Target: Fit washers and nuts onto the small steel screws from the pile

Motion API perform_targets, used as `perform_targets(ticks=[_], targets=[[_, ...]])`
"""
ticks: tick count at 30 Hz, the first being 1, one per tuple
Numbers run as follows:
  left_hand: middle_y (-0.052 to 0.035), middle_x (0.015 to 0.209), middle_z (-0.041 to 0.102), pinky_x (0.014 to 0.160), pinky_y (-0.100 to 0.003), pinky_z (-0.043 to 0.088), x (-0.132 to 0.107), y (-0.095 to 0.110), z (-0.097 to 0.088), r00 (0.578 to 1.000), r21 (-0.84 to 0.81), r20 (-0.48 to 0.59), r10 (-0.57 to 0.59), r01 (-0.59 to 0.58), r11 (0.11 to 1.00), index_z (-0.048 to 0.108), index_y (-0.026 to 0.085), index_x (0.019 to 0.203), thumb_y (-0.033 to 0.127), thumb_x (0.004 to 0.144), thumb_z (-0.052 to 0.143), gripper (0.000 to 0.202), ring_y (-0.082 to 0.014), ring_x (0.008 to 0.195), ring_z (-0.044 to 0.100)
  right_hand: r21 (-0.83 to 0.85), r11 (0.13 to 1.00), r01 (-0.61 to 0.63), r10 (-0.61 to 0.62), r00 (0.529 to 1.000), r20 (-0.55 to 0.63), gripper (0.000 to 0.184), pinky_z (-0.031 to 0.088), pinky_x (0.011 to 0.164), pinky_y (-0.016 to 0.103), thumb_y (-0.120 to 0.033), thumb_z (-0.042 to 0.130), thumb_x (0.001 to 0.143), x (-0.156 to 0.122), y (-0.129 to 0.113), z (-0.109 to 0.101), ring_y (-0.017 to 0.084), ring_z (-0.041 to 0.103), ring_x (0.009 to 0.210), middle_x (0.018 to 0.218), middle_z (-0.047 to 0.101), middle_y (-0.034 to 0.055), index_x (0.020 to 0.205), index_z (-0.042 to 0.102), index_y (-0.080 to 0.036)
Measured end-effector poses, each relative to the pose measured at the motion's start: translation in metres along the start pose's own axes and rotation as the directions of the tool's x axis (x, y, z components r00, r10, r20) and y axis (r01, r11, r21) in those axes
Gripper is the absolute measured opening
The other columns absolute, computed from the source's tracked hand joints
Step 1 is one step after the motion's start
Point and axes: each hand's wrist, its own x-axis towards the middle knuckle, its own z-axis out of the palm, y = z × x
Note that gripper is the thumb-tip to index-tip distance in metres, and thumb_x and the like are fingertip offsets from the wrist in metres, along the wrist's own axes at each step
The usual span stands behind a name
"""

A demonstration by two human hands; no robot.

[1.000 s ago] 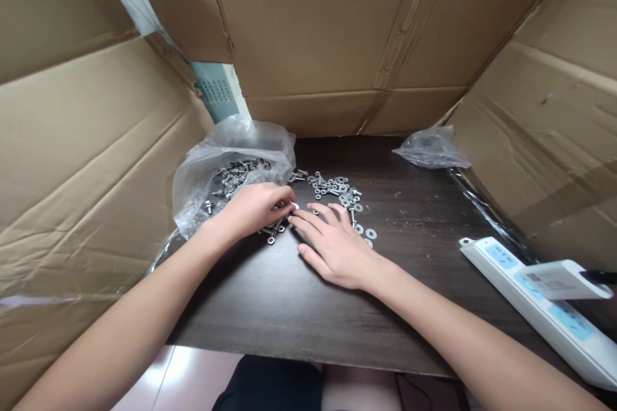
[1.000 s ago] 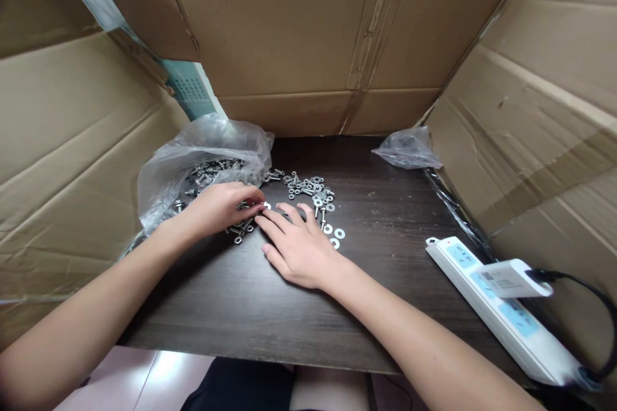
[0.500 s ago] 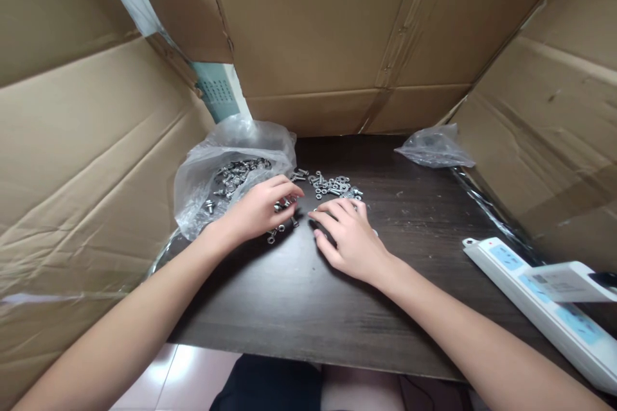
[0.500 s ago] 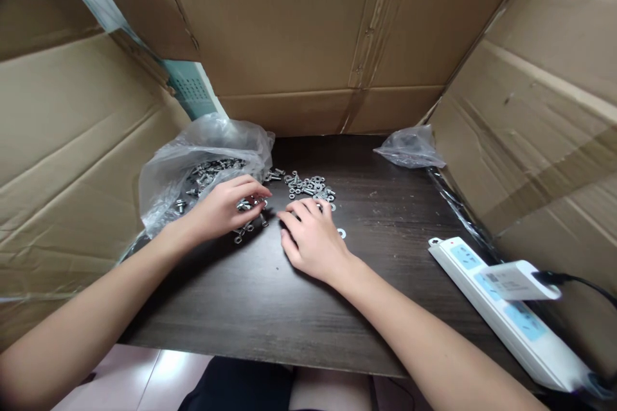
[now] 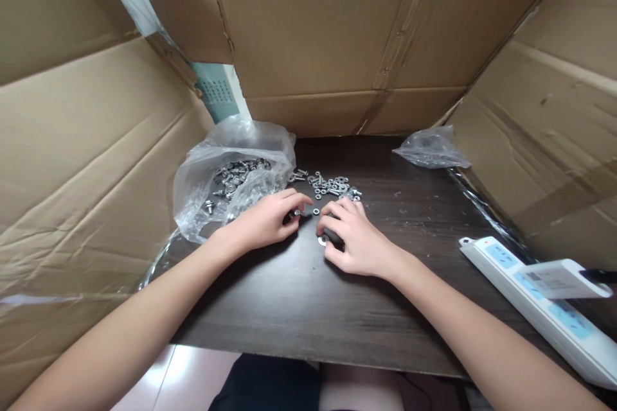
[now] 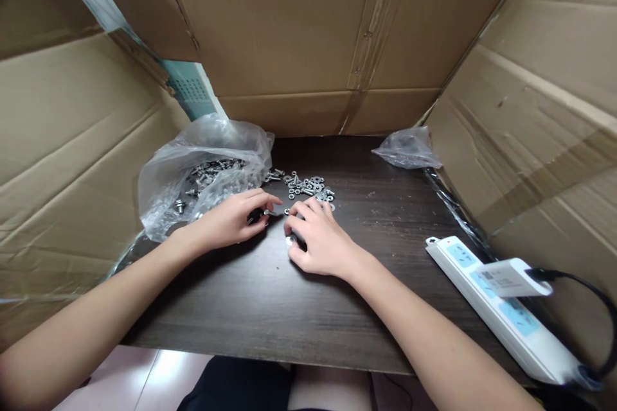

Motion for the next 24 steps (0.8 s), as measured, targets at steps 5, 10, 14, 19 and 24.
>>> perform_targets(ticks=[5,10,14,19,24], targets=[[-0.008,0.104,0.07,0.084,-0.033,0.055,0.001,-0.002,-0.003,0.999,0.045,0.025,-0.041,0.04,0.998,0.064,0.017,0.119,0.013,0.091,0.058,0.029,-0.0203,0.094,0.068,0.008,1.0,-0.025,0.025,0.999,0.025,0.012,0.038,0.094,0.048,-0.013,0.059,0.08,0.001,-0.004,0.0,0.029,0.048,0.108,0.107,0.062,0.0087,0.088,0.058,-0.021],[-0.0064,0.099,0.072,0.081,-0.03,0.055,0.001,-0.005,-0.005,1.0,0.011,-0.013,0.0,0.0,1.0,0.067,0.017,0.113,0.017,0.094,0.061,0.02,-0.0187,0.091,0.069,0.025,0.998,-0.063,0.062,0.998,0.031,0.015,0.037,0.092,0.045,-0.011,0.06,0.076,0.001,-0.007,0.0,0.027,0.049,0.101,0.096,0.062,0.0057,0.085,0.053,-0.021],[-0.0066,0.098,0.074,0.081,-0.03,0.056,0.001,-0.001,-0.005,0.995,-0.031,-0.086,0.06,-0.063,0.998,0.067,0.017,0.111,0.021,0.096,0.06,0.017,-0.0176,0.089,0.07,0.047,0.998,-0.042,0.044,0.998,-0.041,0.013,0.036,0.09,0.043,-0.01,0.057,0.079,0.002,-0.006,0.004,0.024,0.053,0.092,0.083,0.064,0.0025,0.083,0.052,-0.021],[-0.0062,0.098,0.075,0.083,-0.03,0.058,0.0,0.008,-0.004,0.982,-0.072,-0.147,0.12,-0.131,0.989,0.067,0.018,0.114,0.022,0.096,0.061,0.019,-0.0166,0.089,0.072,0.19,0.978,-0.085,0.135,0.953,-0.271,0.01,0.045,0.08,0.038,-0.014,0.054,0.088,0.005,0.0,0.009,0.02,0.058,0.079,0.084,0.066,0.004,0.092,0.059,-0.021],[-0.0047,0.097,0.076,0.084,-0.027,0.059,0.0,0.014,0.0,0.976,-0.162,-0.174,0.129,-0.158,0.974,0.066,0.017,0.115,0.023,0.094,0.067,0.022,-0.0147,0.086,0.073,0.514,0.851,-0.109,0.335,0.867,-0.369,0.006,0.053,0.063,0.029,-0.02,0.058,0.091,0.008,-0.001,0.011,0.016,0.062,0.07,0.086,0.063,0.0036,0.091,0.063,-0.021]])
